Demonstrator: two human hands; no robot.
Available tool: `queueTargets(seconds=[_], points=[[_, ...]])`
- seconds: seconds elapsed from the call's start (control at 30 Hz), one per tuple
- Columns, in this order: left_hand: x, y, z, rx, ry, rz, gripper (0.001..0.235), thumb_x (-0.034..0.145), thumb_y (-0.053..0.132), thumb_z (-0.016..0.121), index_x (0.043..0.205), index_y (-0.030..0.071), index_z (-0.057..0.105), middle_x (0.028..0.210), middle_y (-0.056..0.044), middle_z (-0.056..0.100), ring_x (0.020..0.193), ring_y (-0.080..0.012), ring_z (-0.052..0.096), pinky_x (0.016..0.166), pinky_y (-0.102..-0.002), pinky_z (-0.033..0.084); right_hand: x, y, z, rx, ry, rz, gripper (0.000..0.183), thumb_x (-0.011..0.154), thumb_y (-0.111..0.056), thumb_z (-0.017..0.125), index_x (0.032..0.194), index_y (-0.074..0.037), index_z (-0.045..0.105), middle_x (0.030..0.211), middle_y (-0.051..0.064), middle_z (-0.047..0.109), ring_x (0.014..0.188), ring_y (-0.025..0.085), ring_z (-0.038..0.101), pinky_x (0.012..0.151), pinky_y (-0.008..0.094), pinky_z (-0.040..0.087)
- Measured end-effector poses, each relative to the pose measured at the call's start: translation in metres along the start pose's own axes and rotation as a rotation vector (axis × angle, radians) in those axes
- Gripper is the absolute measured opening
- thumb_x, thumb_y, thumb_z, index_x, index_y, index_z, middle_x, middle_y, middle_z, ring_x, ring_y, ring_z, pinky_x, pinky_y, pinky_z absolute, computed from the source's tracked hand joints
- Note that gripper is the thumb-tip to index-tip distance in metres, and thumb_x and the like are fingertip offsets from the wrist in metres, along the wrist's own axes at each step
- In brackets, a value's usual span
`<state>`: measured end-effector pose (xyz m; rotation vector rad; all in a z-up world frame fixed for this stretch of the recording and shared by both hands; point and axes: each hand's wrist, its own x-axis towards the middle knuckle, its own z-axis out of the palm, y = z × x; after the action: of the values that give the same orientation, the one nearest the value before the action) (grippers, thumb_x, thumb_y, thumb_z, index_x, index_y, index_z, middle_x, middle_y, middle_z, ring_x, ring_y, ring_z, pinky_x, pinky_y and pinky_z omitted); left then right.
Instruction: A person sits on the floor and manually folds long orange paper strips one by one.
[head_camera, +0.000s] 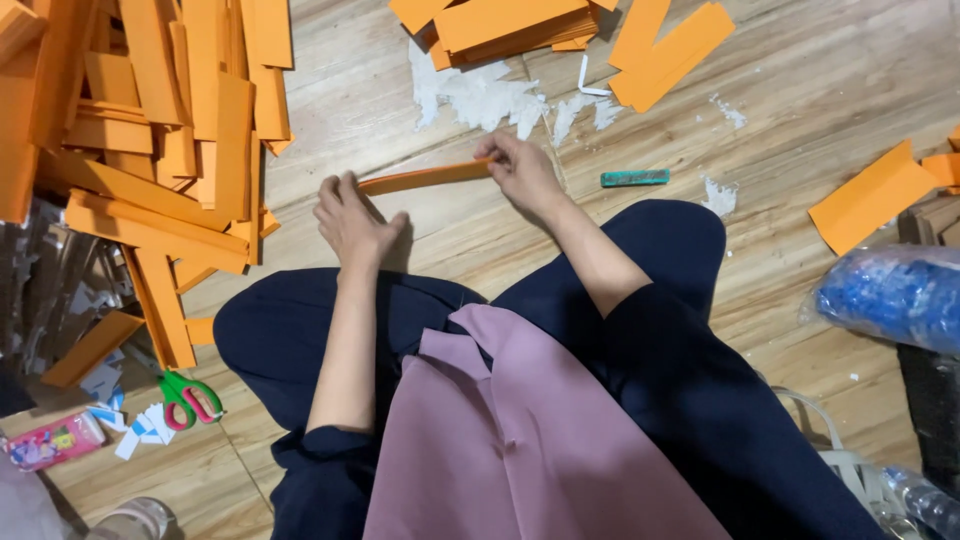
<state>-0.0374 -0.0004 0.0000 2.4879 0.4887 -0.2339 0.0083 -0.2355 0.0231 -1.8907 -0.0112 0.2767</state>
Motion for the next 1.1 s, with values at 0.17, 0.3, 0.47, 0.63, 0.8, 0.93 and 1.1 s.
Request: queueTargets(seconds=[0.17,0.3,0.47,0.63,0.8,0.93,1.1], points=[[0.006,-0.028,0.020,-0.072,0.094,0.173,0.035,0.073,0.011,0.071,0.102,0.010,0.050,0.103,-0.003,0.043,0.100,-0.0306,0.046,0.086,-0.041,0.038,0.003,0.002,0.005,-0.466,-0.058,-0.099,0.018,0.079,-0.007,0.059,0.092,-0.019,0.063,0.084,0.006,0.067,0.084,0.031,0.063,0.075,0.040,0.048],[0.002,-0.012,0.014,-0.250,0.171,0.318,0.038,0.072,0.001,0.068,0.101,0.013,0.048,0.100,-0.003,0.050,0.101,-0.0281,0.047,0.091,-0.038,0.035,0.006,0.019,-0.001,-0.430,0.029,-0.109,0.020,0.081,-0.009,0.058,0.091,-0.026,0.063,0.085,-0.005,0.067,0.085,0.021,0.063,0.076,0.033,0.048],[-0.001,0.002,0.026,-0.076,-0.028,0.366,0.016,0.082,0.015,0.059,0.095,0.019,0.050,0.092,0.002,0.050,0.098,-0.0253,0.045,0.084,-0.043,0.036,0.009,0.056,0.011,-0.524,-0.054,-0.235,0.024,0.079,0.002,0.052,0.093,-0.018,0.055,0.089,0.003,0.058,0.098,0.026,0.051,0.086,0.038,0.042],[0.007,-0.013,0.023,-0.220,-0.064,0.256,0.019,0.086,0.014,0.056,0.103,0.017,0.048,0.092,-0.011,0.056,0.089,-0.0353,0.055,0.078,-0.045,0.042,0.014,0.071,0.008,-0.059,-0.031,0.060,0.021,0.079,-0.005,0.064,0.097,-0.005,0.054,0.084,0.009,0.057,0.076,0.021,0.057,0.062,0.031,0.048],[-0.005,0.020,0.018,0.175,0.177,0.225,0.070,0.062,0.012,0.079,0.122,0.010,0.043,0.114,-0.015,0.042,0.100,-0.0379,0.044,0.080,-0.052,0.043,0.011,0.065,0.021,0.337,-0.020,0.332,0.025,0.068,0.001,0.071,0.086,0.006,0.054,0.061,0.012,0.055,0.043,0.014,0.059,0.034,0.020,0.051],[-0.002,0.036,0.063,-0.375,-0.101,0.266,0.015,0.075,0.021,0.067,0.086,0.014,0.059,0.082,-0.004,0.052,0.078,-0.0256,0.055,0.073,-0.034,0.045,0.007,0.055,0.021,0.295,-0.034,0.401,0.023,0.066,0.000,0.070,0.083,0.007,0.055,0.060,0.014,0.057,0.044,0.017,0.061,0.036,0.023,0.053],[0.023,0.040,0.074,-0.462,-0.345,-0.121,0.042,0.066,0.067,0.067,0.069,0.026,0.061,0.064,0.006,0.058,0.066,-0.0127,0.061,0.062,-0.023,0.047,-0.002,-0.010,0.008,0.522,-0.106,0.527,0.024,0.084,-0.021,0.056,0.081,0.002,0.061,0.066,0.012,0.065,0.056,0.016,0.067,0.051,0.024,0.058]])
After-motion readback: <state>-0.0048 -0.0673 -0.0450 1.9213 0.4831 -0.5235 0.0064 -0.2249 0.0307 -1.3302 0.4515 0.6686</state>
